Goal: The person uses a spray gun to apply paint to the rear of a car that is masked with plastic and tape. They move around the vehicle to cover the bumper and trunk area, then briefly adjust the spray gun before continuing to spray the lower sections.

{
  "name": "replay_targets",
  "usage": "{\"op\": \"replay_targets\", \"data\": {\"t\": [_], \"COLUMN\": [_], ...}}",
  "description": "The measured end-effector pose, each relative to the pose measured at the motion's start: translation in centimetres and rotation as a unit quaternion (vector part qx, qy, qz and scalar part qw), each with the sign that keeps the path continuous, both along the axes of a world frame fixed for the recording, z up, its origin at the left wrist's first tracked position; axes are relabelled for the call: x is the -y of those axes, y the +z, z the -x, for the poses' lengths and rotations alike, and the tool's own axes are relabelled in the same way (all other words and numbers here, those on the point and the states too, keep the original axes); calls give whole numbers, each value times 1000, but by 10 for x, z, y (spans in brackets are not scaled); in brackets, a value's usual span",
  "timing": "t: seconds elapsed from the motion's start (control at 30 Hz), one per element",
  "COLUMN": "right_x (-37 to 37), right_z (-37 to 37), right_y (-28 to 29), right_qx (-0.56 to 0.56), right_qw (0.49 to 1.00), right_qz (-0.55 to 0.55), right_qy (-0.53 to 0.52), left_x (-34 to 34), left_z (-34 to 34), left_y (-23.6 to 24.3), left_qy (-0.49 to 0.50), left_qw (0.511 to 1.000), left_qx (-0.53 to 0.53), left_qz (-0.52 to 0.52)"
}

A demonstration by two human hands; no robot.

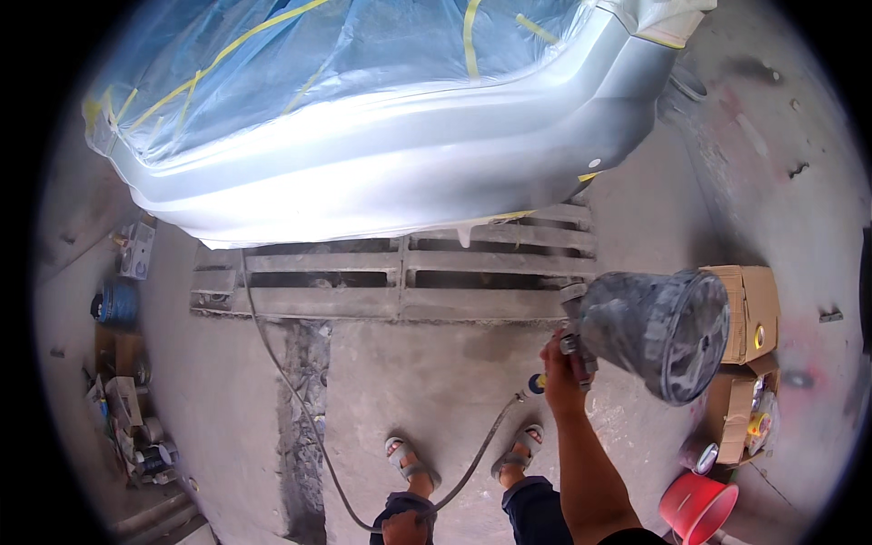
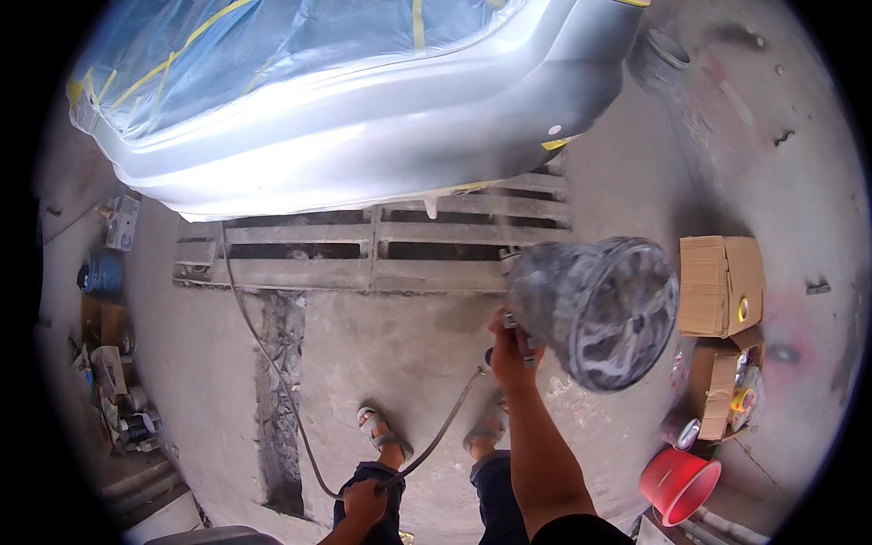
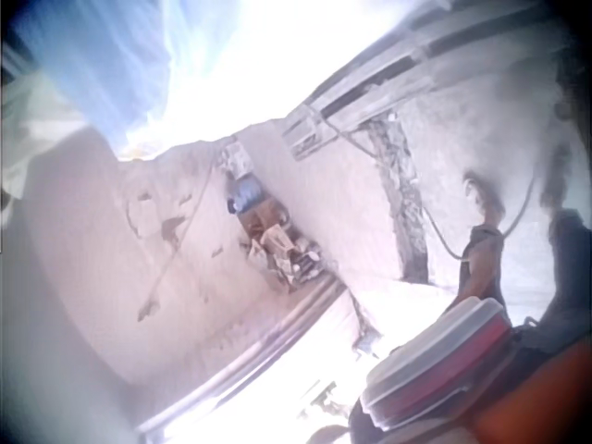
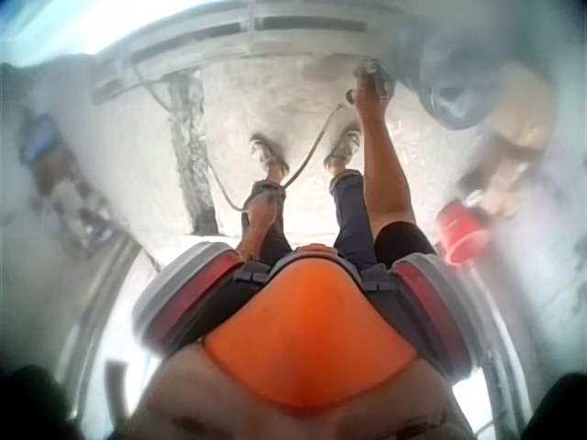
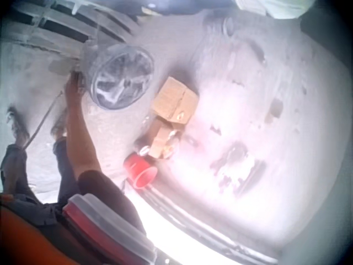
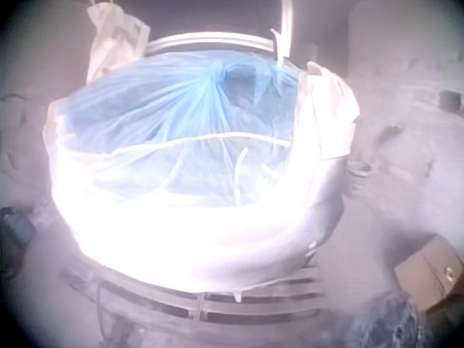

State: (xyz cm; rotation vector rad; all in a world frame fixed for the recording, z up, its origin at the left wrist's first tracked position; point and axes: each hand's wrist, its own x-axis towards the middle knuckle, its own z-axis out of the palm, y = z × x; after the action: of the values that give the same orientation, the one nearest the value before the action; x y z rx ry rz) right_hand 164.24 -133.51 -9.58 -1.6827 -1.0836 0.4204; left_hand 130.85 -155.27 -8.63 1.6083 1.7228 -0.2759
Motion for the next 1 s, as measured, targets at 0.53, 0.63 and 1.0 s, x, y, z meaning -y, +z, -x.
{"op": "replay_targets", "data": {"t": [0.53,0.63,1.0], "right_x": [-2,-1,9], "right_z": [-19,-71,-43], "right_y": [-94,-100,-187], "right_qx": [-218,-342,34], "right_qw": [975,932,984], "right_qz": [-25,-54,-87], "right_qy": [23,-103,151], "left_x": [-91,-105,-101], "left_z": [13,-5,-28], "left_y": [-100,-113,-103], "left_qy": [-53,-70,-47], "left_qw": [996,995,992], "left_qx": [-59,-35,-105], "left_qz": [-32,-65,-40]}}
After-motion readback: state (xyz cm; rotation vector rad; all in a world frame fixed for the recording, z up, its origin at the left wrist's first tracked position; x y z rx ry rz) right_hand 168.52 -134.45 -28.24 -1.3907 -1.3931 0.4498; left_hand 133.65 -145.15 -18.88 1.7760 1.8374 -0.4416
